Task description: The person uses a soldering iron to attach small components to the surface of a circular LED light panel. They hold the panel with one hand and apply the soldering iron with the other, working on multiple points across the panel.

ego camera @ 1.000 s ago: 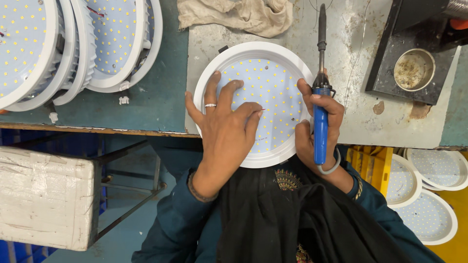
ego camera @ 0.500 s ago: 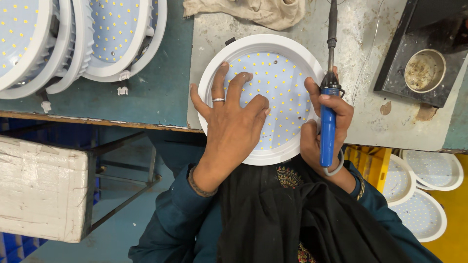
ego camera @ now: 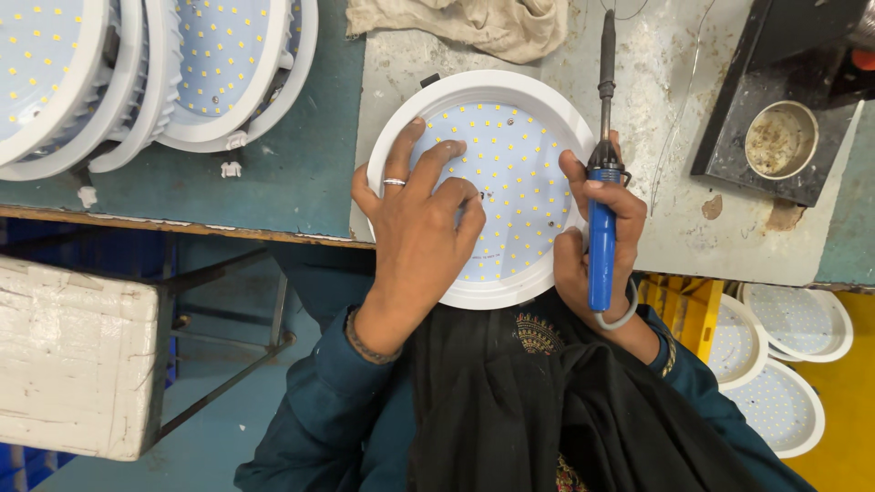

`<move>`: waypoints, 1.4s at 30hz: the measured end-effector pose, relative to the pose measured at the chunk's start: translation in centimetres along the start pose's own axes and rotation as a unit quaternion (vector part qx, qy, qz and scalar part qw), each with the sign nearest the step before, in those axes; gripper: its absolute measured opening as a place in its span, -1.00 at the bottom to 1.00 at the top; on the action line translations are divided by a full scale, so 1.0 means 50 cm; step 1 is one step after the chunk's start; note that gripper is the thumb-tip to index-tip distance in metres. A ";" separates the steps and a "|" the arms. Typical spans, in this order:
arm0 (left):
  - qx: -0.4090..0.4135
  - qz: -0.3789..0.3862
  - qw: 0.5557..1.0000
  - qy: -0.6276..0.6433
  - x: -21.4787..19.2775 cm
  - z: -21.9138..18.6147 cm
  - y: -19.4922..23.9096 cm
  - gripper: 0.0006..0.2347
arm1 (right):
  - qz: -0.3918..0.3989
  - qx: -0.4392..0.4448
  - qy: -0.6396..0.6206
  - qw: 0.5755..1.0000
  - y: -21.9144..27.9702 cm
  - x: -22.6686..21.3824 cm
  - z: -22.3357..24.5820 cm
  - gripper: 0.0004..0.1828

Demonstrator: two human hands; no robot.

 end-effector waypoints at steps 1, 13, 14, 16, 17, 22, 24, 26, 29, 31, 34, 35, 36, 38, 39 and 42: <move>-0.001 0.004 1.000 0.004 -0.001 0.003 0.000 -0.95 | 0.002 0.001 -0.002 1.000 -0.001 0.000 0.001 -0.33; 0.003 -0.008 1.000 0.015 -0.016 -0.012 0.015 -0.97 | -0.015 0.019 -0.005 1.000 -0.006 -0.001 0.006 -0.34; -0.004 -0.010 1.000 0.019 -0.015 -0.011 0.014 -0.98 | -0.017 0.025 -0.003 1.000 -0.007 -0.003 0.005 -0.35; -0.019 -0.012 0.999 0.026 -0.014 -0.007 0.013 -0.96 | -0.010 0.005 0.025 1.000 -0.007 0.000 0.014 -0.33; -0.025 -0.010 0.999 0.027 -0.014 -0.004 0.011 -0.95 | -0.008 -0.006 0.039 0.999 -0.008 0.001 0.019 -0.32; -0.036 -0.004 0.999 0.026 -0.010 0.001 0.008 -0.91 | -0.006 0.017 0.011 1.000 -0.001 0.000 0.000 -0.30; -0.038 -0.001 0.999 0.029 -0.008 0.003 0.009 -0.91 | -0.013 0.011 -0.001 1.000 0.005 -0.003 -0.006 -0.30; -0.037 0.000 0.999 0.033 -0.008 0.004 0.008 -0.91 | -0.028 0.008 -0.038 0.999 0.014 -0.013 -0.013 -0.32; -0.029 0.000 0.999 0.037 -0.011 0.002 0.006 -0.92 | -0.091 -0.037 -0.043 0.994 0.040 -0.055 -0.007 -0.49; -0.020 0.002 0.999 0.036 -0.013 0.000 0.007 -0.95 | -0.112 -0.025 -0.041 0.993 0.064 -0.093 -0.014 -0.62; -0.015 -0.008 0.999 0.048 -0.020 -0.001 0.013 -0.95 | -0.157 -0.083 -0.032 0.984 0.085 -0.145 -0.019 -0.45; -0.014 -0.013 0.999 0.040 -0.023 -0.003 0.015 -0.95 | -0.174 -0.115 -0.029 0.978 0.089 -0.162 -0.016 -0.35; -0.013 -0.017 0.999 0.031 -0.025 -0.005 0.017 -0.95 | -0.184 -0.129 -0.016 0.974 0.093 -0.175 -0.015 -0.35; -0.020 -0.017 0.999 0.025 -0.026 -0.005 0.018 -0.94 | -0.202 -0.157 0.009 0.967 0.097 -0.201 -0.008 -0.33; -0.027 -0.014 0.999 0.028 -0.025 -0.004 0.017 -0.94 | -0.195 -0.155 0.005 0.969 0.095 -0.208 -0.008 -0.34; -0.040 -0.004 0.998 0.038 -0.025 -0.001 0.011 -0.94 | -0.189 -0.146 -0.015 0.971 0.100 -0.222 -0.006 -0.39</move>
Point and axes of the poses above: each hand's wrist, its own y-axis away from the middle knuckle, its own x-axis out of the palm, z = x × y, the point moved 9 cm from there along -y, towards the middle knuckle, and after that the axes turned 9 degrees about z, right-handed, at the moved point
